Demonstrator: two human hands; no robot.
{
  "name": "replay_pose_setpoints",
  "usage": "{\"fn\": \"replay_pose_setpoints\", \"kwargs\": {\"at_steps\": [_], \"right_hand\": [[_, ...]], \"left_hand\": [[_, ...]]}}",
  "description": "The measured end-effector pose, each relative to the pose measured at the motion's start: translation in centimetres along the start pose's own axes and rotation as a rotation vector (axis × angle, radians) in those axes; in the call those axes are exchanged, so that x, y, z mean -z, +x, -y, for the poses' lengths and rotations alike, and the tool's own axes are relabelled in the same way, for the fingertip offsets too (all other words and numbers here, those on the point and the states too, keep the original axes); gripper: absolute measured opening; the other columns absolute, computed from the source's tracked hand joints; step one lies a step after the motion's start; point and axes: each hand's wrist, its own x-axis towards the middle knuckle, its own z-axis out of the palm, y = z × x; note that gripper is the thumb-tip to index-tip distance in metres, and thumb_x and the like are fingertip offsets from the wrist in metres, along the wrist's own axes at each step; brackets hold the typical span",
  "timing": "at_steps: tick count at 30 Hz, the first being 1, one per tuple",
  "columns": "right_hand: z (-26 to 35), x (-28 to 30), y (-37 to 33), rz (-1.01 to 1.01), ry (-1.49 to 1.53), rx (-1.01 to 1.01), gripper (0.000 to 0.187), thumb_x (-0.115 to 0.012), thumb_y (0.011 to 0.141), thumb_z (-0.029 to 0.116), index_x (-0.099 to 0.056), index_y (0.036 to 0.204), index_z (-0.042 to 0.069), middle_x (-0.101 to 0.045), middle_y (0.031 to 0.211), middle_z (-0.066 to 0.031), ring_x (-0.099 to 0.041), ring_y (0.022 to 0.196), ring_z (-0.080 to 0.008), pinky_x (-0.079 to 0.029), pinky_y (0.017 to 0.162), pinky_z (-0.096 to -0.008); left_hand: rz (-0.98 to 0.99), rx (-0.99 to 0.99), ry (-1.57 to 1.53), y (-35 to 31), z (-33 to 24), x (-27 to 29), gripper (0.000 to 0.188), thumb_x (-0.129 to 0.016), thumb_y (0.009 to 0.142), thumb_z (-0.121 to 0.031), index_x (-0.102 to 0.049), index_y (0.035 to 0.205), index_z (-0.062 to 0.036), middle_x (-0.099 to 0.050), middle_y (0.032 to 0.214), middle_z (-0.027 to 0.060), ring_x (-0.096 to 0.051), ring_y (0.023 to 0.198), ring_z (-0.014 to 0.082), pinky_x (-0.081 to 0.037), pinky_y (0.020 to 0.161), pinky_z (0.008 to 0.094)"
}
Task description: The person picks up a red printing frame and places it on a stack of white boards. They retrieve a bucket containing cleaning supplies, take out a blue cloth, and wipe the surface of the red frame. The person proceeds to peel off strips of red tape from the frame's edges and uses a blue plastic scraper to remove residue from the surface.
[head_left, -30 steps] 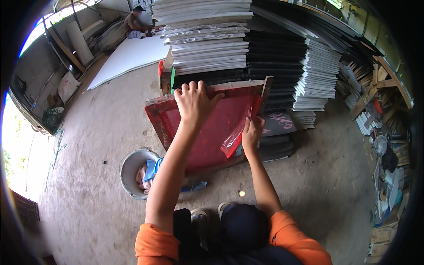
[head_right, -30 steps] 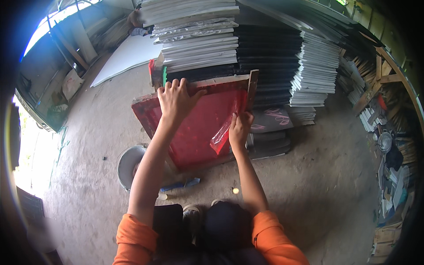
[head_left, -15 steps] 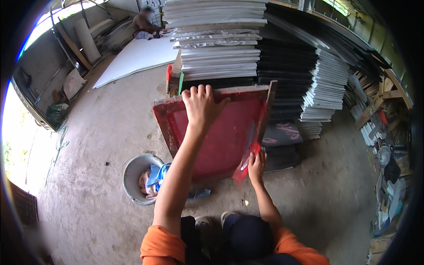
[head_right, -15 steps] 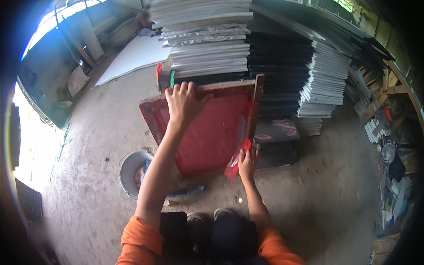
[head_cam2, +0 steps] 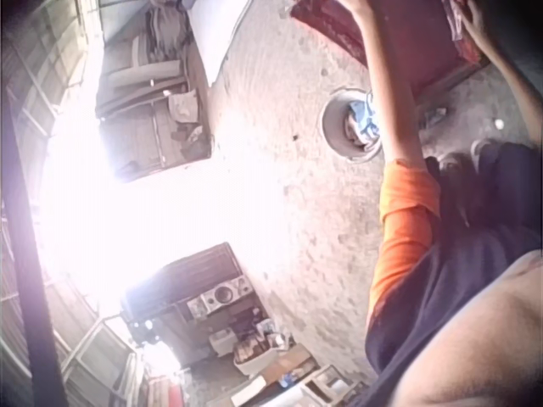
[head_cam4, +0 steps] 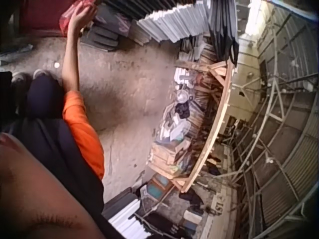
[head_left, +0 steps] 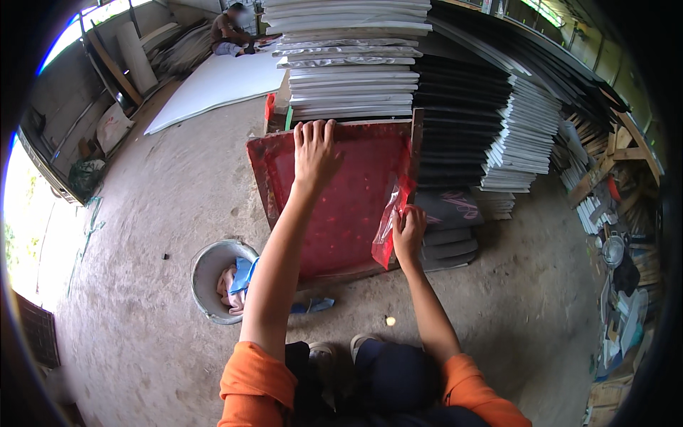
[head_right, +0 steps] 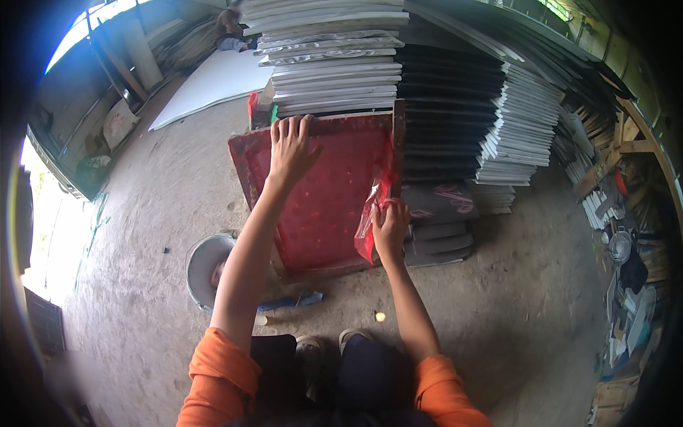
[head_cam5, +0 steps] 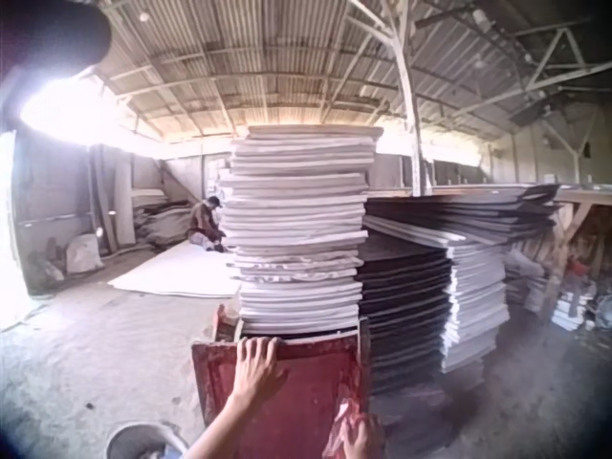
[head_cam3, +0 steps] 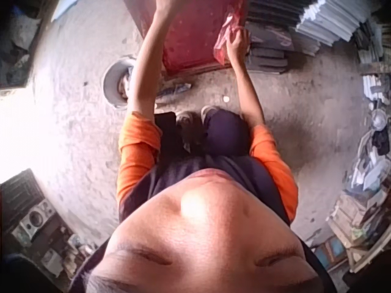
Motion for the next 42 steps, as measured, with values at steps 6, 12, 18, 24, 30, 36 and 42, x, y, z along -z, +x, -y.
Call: {"fn": "replay_pose_setpoints", "kwargs": {"at_steps": [6,12,18,24,30,36,42], "right_hand": [[1.1,-0.1,0.9,-0.001,-0.003,-0.005,0.021,-0.061,0.08,0.02,-0.052,0.085,0.002,-0.052,0.089,-0.0131,-0.049,0.087,-0.0311,-0.038,0.078,-0.0412],[2.4,-0.1,2.0,0.009,0.063,0.044,0.022,-0.062,0.078,0.021,-0.052,0.082,0.002,-0.053,0.086,-0.0117,-0.05,0.087,-0.0301,-0.039,0.078,-0.0403],[7.1,1.4,3.2,0.07,0.167,0.204,0.023,-0.067,0.075,0.022,-0.051,0.079,0.006,-0.053,0.086,-0.0074,-0.05,0.089,-0.0266,-0.038,0.079,-0.0383],[13.8,-0.2,1.3,0.249,0.341,0.374,0.027,-0.068,0.073,0.024,-0.05,0.082,0.007,-0.053,0.088,-0.0065,-0.05,0.093,-0.0259,-0.036,0.082,-0.0392],[16.6,-3.1,-1.7,0.336,0.436,0.421,0.048,-0.066,0.073,0.039,-0.047,0.102,0.006,-0.051,0.096,-0.0099,-0.049,0.094,-0.0262,-0.036,0.083,-0.0395],[13.4,-5.3,-6.2,0.679,0.711,-0.074,0.026,-0.05,0.089,0.022,-0.045,0.105,0.003,-0.055,0.089,-0.0105,-0.055,0.086,-0.0224,-0.042,0.078,-0.0333],[14.3,-9.5,-9.7,1.038,1.217,-0.468,0.038,-0.05,0.09,0.023,-0.038,0.119,0.003,-0.057,0.095,-0.0104,-0.057,0.085,-0.0149,-0.044,0.078,-0.0271]], "left_hand": [[0.083,0.004,0.001,-0.7,2.0,-2.5,0.075,-0.067,0.069,-0.03,-0.031,0.13,-0.0057,-0.036,0.127,0.0129,-0.031,0.122,0.0296,-0.021,0.103,0.0467],[0.164,0.032,-0.121,-3.2,4.2,-2.9,0.076,-0.066,0.071,-0.03,-0.027,0.133,-0.0072,-0.027,0.138,0.0109,-0.024,0.129,0.0295,-0.02,0.101,0.056],[0.43,0.372,-1.155,-8.5,2.4,2.8,0.057,-0.062,0.081,-0.033,-0.038,0.126,-0.0082,-0.05,0.117,0.0172,-0.05,0.109,0.0271,-0.041,0.089,0.0381],[0.228,0.614,-1.413,-14.9,3.3,8.0,0.033,-0.065,0.08,-0.019,-0.054,0.106,-0.0019,-0.063,0.09,0.0083,-0.059,0.084,0.0121,-0.047,0.073,0.0256],[0.115,0.908,-1.287,-20.3,6.7,6.1,0.016,-0.062,0.082,-0.015,-0.061,0.087,0.0005,-0.062,0.076,0.0023,-0.057,0.072,0.0072,-0.046,0.067,0.0218],[-0.043,1.148,-1.264,-23.2,8.3,3.4,0.01,-0.06,0.083,-0.009,-0.054,0.086,-0.0011,-0.059,0.073,0.0036,-0.059,0.064,0.0102,-0.049,0.055,0.0224],[-0.082,1.13,-1.457,-26.2,9.6,3.3,0.019,-0.05,0.085,0.002,-0.042,0.102,-0.0012,-0.051,0.096,0.0083,-0.062,0.075,0.0209,-0.056,0.065,0.0306]]}}
